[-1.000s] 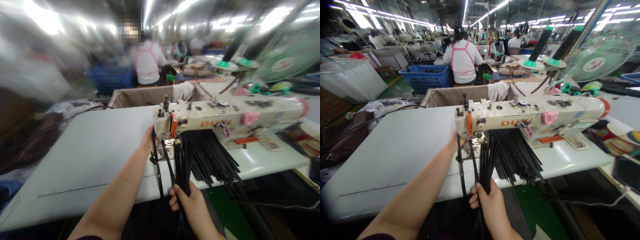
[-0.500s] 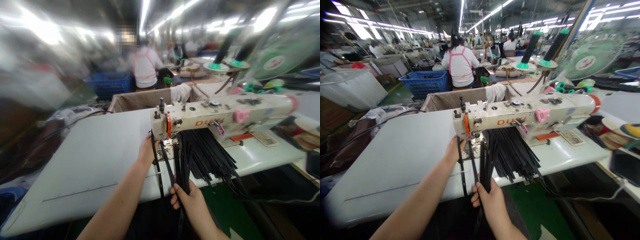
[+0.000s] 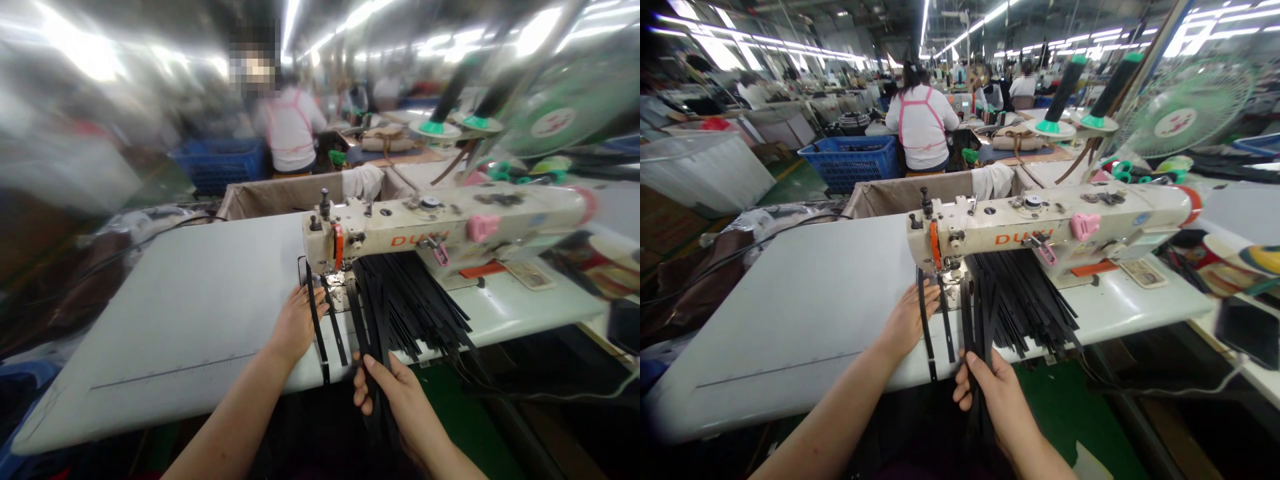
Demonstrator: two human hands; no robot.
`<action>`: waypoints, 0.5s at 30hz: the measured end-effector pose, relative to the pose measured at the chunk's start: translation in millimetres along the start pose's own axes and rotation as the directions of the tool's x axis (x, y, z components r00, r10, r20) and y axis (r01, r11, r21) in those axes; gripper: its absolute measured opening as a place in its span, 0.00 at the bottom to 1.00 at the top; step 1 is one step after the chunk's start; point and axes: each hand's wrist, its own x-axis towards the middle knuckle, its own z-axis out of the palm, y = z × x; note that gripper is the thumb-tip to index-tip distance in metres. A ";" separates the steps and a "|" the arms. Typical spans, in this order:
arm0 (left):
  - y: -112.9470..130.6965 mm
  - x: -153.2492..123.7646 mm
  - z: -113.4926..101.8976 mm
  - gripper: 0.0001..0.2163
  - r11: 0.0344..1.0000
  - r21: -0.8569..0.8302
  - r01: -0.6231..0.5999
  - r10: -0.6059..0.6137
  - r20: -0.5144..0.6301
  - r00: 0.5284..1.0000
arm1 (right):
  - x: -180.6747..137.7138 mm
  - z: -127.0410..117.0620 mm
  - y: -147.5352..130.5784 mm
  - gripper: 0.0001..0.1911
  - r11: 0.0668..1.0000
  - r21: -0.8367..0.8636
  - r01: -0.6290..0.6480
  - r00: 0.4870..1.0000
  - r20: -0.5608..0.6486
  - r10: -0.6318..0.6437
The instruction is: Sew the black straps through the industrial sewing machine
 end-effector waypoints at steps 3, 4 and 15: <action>-1.2 0.9 0.7 0.15 1.000 -0.008 0.011 -0.011 0.008 1.000 | -0.9 -3.5 -0.3 0.25 1.000 0.003 -0.031 0.999 -0.009 0.031; -1.6 0.8 0.8 0.15 1.000 -0.009 0.011 -0.011 0.011 1.000 | -0.9 -4.3 0.9 0.24 0.999 0.004 -0.046 0.999 -0.014 0.046; -1.6 1.4 1.2 0.14 1.000 -0.004 -0.006 0.006 0.000 1.000 | -3.5 -8.4 2.4 0.19 0.998 -0.016 -0.060 0.997 -0.053 0.059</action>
